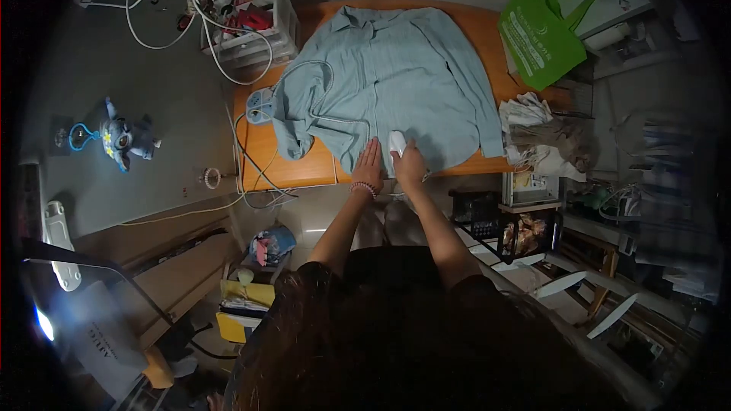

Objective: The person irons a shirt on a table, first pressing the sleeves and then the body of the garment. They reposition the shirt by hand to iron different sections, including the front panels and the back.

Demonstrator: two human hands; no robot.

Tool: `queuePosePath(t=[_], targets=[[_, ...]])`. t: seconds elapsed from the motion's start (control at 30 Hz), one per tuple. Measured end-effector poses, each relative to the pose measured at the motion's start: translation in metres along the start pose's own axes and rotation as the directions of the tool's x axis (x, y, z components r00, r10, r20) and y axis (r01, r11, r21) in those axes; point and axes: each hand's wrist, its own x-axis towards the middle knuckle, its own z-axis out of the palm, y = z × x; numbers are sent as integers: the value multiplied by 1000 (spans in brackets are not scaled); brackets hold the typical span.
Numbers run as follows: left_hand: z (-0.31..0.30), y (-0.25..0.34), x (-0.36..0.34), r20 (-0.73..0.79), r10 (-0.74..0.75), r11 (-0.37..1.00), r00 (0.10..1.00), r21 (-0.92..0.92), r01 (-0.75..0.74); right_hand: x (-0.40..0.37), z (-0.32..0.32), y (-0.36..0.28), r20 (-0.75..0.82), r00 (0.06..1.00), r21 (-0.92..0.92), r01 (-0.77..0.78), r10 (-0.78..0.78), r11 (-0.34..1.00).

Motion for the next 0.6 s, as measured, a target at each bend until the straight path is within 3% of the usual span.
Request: queuePosePath(t=[0.33,0.5,0.53,0.6], targets=[[-1,1,1,17,-23,998,1000,55,23,10,-19,6,16,998,-61,-67,68,996],[5,-1,4,31,-45,964,998,262,36,23,-27,26,-60,995,-22,-76,75,997],[1,2,2,32,-49,964,998,263,39,25,-29,31,-57,996,-22,-75,74,997],[-5,6,1,80,-65,996,995,64,60,32,-34,38,-68,992,-22,-106,105,994]])
